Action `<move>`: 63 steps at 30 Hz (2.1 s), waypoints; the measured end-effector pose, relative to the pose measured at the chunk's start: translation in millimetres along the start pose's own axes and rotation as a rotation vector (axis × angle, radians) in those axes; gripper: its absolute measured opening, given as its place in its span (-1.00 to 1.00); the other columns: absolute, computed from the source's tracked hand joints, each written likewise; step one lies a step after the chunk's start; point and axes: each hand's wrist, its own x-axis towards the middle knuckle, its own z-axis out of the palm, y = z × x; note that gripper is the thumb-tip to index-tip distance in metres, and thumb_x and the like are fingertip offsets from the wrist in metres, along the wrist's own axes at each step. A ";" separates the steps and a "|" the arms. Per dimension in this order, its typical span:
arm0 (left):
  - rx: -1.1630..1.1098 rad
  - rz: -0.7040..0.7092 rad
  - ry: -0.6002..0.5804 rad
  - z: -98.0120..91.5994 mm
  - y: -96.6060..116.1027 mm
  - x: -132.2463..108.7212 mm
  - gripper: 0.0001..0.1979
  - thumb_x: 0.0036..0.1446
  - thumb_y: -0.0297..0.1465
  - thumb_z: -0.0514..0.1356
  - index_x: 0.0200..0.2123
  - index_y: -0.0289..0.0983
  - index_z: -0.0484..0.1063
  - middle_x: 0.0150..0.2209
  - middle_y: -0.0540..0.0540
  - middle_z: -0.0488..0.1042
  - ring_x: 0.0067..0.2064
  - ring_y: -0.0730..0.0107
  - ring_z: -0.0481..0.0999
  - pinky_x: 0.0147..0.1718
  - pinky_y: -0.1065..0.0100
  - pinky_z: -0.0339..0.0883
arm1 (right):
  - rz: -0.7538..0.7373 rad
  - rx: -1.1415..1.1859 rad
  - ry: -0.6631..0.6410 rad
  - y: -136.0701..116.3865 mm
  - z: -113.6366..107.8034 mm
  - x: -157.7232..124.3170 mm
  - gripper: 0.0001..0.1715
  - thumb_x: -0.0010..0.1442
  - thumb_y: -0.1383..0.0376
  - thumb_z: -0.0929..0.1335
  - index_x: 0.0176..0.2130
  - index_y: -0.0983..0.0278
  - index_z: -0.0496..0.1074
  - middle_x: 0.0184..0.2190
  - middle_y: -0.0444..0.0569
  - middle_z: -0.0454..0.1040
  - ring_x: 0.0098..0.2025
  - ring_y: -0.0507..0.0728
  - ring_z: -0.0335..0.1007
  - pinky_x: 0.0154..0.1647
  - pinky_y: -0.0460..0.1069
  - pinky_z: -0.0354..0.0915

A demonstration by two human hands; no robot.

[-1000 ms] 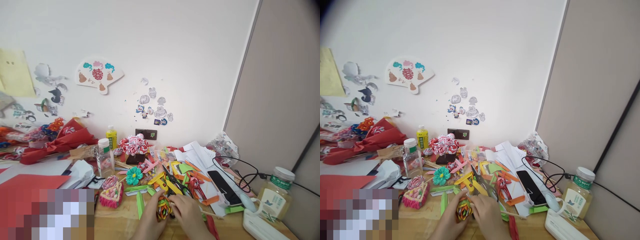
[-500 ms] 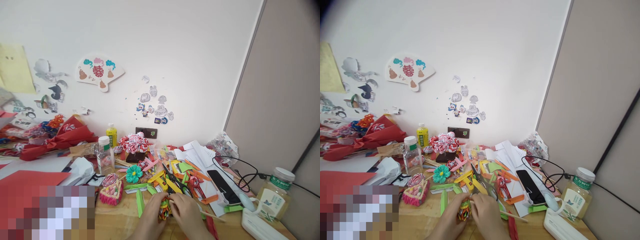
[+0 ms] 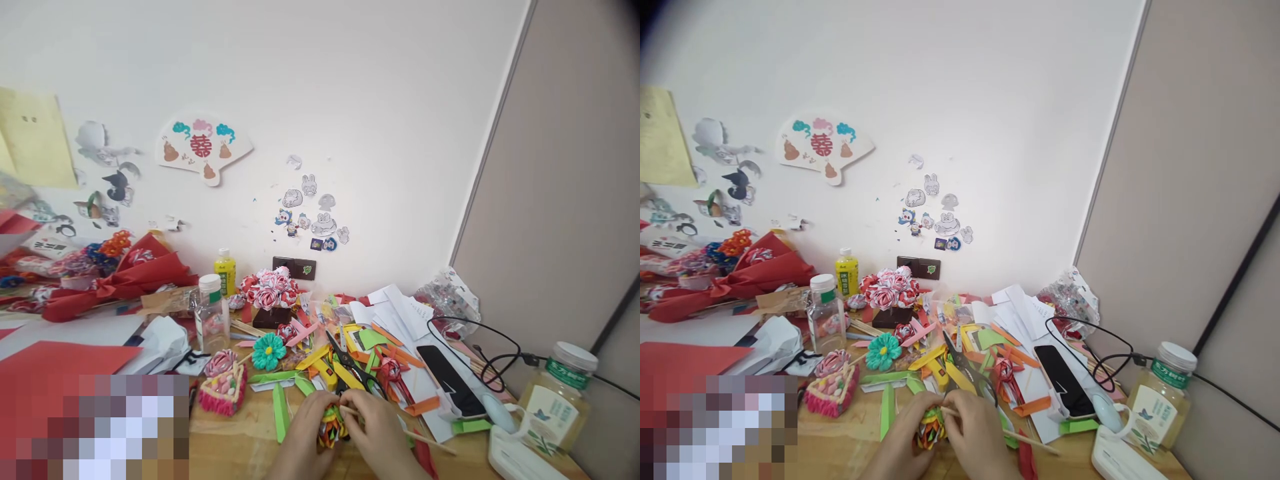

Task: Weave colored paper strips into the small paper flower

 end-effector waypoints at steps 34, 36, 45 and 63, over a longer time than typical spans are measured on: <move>-0.094 0.032 0.131 4.2 -6.3 0.7 -0.45 -0.24 -0.71 0.06 -0.12 -0.21 0.33 -0.17 -0.11 0.47 -0.12 0.21 0.47 -0.13 0.26 0.37 | -0.140 -0.112 0.028 4.8 -1.6 -2.8 -0.76 0.25 0.33 0.14 -0.39 0.22 0.30 -0.50 -0.15 0.40 -0.47 0.06 0.34 -0.48 -0.10 0.06; -0.078 0.048 0.128 4.8 -8.4 0.2 -0.42 -0.25 -0.71 0.07 -0.10 -0.20 0.32 -0.15 -0.12 0.47 -0.10 0.19 0.46 -0.12 0.25 0.37 | -0.155 -0.126 0.080 2.8 -2.4 -1.3 -0.75 0.27 0.31 0.14 -0.40 0.22 0.29 -0.52 -0.16 0.38 -0.50 0.05 0.33 -0.50 -0.10 0.06; -0.082 0.039 0.076 0.8 -1.2 -0.8 -0.40 -0.26 -0.74 0.02 -0.10 -0.18 0.31 -0.12 -0.10 0.42 -0.05 0.23 0.40 -0.04 0.24 0.29 | -0.244 -0.239 0.193 -3.8 -2.7 -0.5 -0.62 0.36 0.26 0.05 -0.39 0.24 0.28 -0.54 -0.13 0.35 -0.53 0.07 0.30 -0.52 -0.08 0.05; -0.036 0.018 0.036 2.0 -6.0 0.3 -0.43 -0.31 -0.73 0.04 -0.17 -0.19 0.36 -0.15 -0.12 0.43 -0.08 0.19 0.40 -0.08 0.25 0.29 | -0.349 -0.343 0.210 1.7 4.3 -1.2 -0.52 0.38 0.28 -0.02 -0.39 0.25 0.30 -0.54 -0.10 0.34 -0.53 0.08 0.27 -0.52 -0.05 0.01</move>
